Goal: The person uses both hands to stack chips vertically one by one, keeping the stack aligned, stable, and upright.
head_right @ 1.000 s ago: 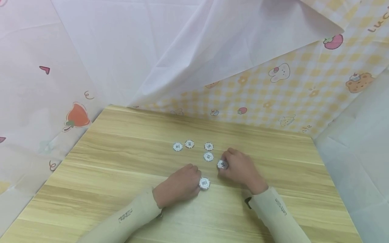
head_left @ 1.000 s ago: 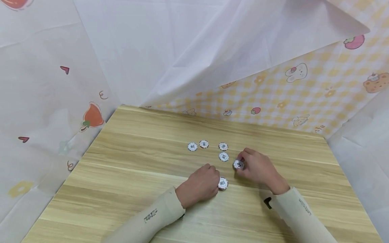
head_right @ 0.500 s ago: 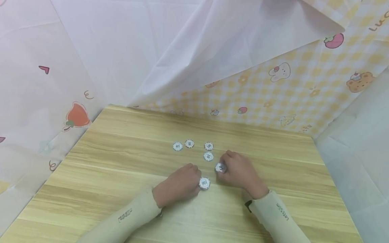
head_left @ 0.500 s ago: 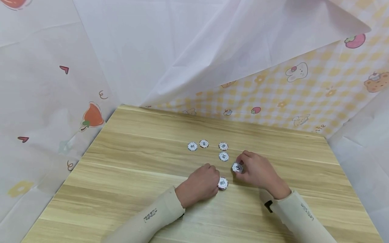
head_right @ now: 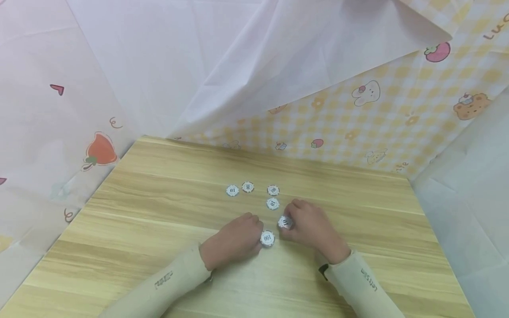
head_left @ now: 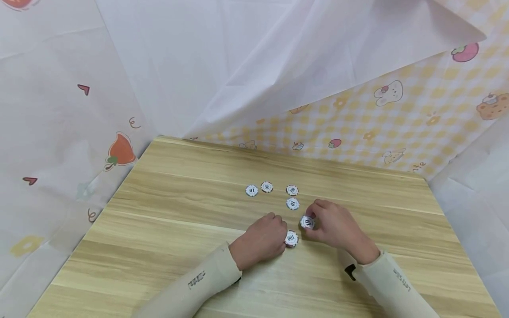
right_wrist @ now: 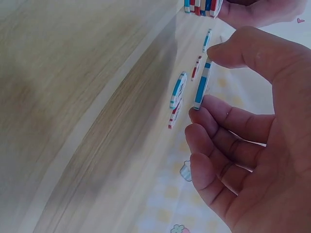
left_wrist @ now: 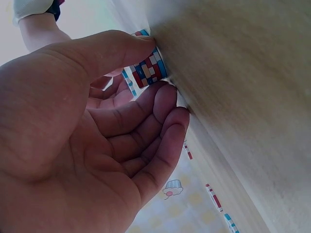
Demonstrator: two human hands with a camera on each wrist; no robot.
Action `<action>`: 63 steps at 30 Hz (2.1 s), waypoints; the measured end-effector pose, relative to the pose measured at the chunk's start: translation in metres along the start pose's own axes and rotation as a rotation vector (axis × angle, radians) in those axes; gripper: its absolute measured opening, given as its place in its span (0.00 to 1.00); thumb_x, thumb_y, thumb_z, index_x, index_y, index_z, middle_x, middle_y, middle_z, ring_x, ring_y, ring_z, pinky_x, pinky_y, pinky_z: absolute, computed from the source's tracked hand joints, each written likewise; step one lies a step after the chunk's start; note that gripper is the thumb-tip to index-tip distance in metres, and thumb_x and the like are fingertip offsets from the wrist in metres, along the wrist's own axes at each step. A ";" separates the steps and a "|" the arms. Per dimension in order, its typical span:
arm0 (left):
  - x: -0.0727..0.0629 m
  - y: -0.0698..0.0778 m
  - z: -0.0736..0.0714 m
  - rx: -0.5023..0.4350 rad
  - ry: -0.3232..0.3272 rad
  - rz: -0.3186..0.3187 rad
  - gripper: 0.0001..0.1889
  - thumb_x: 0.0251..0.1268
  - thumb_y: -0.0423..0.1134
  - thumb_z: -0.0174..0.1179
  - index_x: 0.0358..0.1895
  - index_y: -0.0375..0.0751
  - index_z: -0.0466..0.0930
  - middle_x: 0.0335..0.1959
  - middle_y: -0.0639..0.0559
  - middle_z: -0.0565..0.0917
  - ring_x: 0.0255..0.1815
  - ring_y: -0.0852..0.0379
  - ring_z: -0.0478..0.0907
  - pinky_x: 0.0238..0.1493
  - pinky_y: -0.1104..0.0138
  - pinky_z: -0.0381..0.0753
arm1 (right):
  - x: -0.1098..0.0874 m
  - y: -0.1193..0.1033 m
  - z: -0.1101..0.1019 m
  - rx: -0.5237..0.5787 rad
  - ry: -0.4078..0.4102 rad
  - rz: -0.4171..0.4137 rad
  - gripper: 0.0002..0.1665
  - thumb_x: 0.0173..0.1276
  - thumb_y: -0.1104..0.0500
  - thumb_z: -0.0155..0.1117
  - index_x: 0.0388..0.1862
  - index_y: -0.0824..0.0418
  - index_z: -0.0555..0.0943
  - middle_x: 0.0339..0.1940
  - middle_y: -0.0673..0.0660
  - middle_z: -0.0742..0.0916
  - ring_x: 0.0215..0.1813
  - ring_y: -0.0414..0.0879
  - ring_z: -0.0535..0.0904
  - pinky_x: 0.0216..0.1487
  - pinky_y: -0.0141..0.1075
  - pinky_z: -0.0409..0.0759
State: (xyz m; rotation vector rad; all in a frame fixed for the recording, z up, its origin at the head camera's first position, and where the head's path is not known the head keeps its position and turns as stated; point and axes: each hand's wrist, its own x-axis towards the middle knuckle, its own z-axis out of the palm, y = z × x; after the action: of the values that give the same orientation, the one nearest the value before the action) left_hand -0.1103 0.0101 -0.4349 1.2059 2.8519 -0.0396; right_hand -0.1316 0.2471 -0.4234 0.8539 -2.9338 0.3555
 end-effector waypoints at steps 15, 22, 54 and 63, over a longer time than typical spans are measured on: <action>-0.002 0.000 -0.001 0.012 0.022 0.006 0.08 0.71 0.43 0.69 0.39 0.41 0.88 0.34 0.52 0.85 0.36 0.57 0.77 0.44 0.66 0.78 | -0.004 -0.008 0.000 -0.025 0.013 -0.042 0.17 0.58 0.51 0.83 0.40 0.56 0.88 0.36 0.46 0.84 0.32 0.37 0.74 0.31 0.37 0.78; -0.002 0.000 -0.001 0.001 0.014 -0.001 0.09 0.72 0.44 0.69 0.40 0.41 0.88 0.35 0.52 0.85 0.36 0.57 0.77 0.43 0.67 0.78 | -0.004 -0.012 0.000 0.007 -0.015 -0.038 0.17 0.60 0.49 0.85 0.40 0.54 0.87 0.37 0.45 0.84 0.34 0.37 0.75 0.33 0.37 0.78; -0.001 0.000 -0.002 -0.011 0.001 -0.004 0.11 0.73 0.45 0.70 0.42 0.40 0.88 0.35 0.52 0.84 0.35 0.57 0.75 0.43 0.68 0.77 | -0.003 -0.030 0.001 0.045 -0.051 -0.087 0.15 0.59 0.51 0.85 0.40 0.53 0.88 0.37 0.42 0.84 0.35 0.36 0.75 0.32 0.33 0.76; -0.001 -0.001 -0.002 0.007 0.025 0.011 0.09 0.71 0.44 0.70 0.40 0.42 0.88 0.33 0.53 0.83 0.34 0.58 0.74 0.40 0.68 0.76 | -0.002 -0.034 0.004 0.059 -0.069 -0.099 0.16 0.58 0.53 0.84 0.43 0.55 0.89 0.38 0.44 0.85 0.36 0.36 0.76 0.34 0.34 0.78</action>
State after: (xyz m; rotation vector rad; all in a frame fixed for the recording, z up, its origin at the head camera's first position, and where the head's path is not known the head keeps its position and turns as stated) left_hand -0.1101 0.0088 -0.4332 1.2316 2.8691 -0.0348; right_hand -0.1121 0.2191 -0.4202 1.0355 -2.9429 0.4155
